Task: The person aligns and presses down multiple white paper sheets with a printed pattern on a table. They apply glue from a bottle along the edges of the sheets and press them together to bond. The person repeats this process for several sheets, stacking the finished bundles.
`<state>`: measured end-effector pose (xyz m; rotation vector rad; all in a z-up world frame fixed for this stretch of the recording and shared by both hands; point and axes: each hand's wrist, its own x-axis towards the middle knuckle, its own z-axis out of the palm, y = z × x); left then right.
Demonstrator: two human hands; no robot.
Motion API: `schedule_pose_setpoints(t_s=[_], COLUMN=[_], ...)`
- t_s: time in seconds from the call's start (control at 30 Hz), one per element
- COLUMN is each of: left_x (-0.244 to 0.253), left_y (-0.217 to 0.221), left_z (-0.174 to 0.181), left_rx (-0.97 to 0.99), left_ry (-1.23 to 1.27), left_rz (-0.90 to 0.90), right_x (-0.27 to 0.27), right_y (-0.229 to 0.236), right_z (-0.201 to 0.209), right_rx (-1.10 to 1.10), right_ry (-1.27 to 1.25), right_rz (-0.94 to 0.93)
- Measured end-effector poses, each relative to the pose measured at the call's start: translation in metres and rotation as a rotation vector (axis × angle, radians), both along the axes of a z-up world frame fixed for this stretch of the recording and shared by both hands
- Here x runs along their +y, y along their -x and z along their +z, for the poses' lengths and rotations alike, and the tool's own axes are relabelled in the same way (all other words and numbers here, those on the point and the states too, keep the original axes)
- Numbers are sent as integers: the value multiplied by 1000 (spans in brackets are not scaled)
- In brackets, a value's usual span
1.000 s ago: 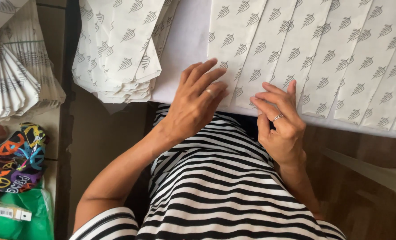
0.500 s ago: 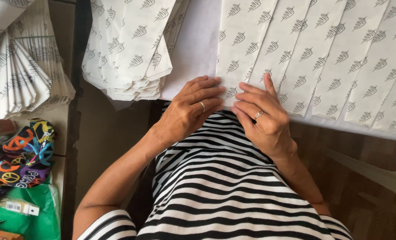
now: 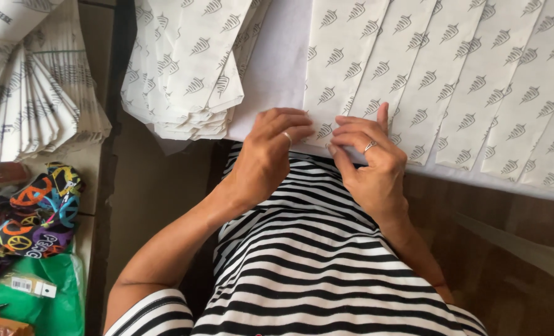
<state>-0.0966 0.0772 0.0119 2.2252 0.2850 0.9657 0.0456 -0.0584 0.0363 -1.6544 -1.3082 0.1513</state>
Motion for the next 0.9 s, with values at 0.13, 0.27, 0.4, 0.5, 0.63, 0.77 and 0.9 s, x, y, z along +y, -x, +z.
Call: schedule_pose_setpoints(t_s=[0.13, 0.27, 0.4, 0.5, 0.63, 0.77, 0.9], left_x=[36, 68, 77, 72, 70, 62, 32], left_y=[9, 25, 28, 32, 33, 21, 7], left_z=[26, 27, 24, 24, 20, 17, 23], left_rx=[-85, 551, 754, 719, 532, 402, 549], left_ry=[-446, -360, -196, -220, -271, -473, -471], left_rz=[288, 670, 626, 639, 643, 619, 330], right_x=[-1, -2, -3, -2, -2, -2, -3], right_y=[2, 4, 3, 2, 3, 2, 2], right_z=[-3, -4, -5, -7, -6, -7, -7], right_rx=[-40, -80, -78, -90, -79, -88, -104], right_ry=[-20, -27, -37, -37, -41, -38, -25], right_rz=[2, 0, 8, 13, 11, 11, 17])
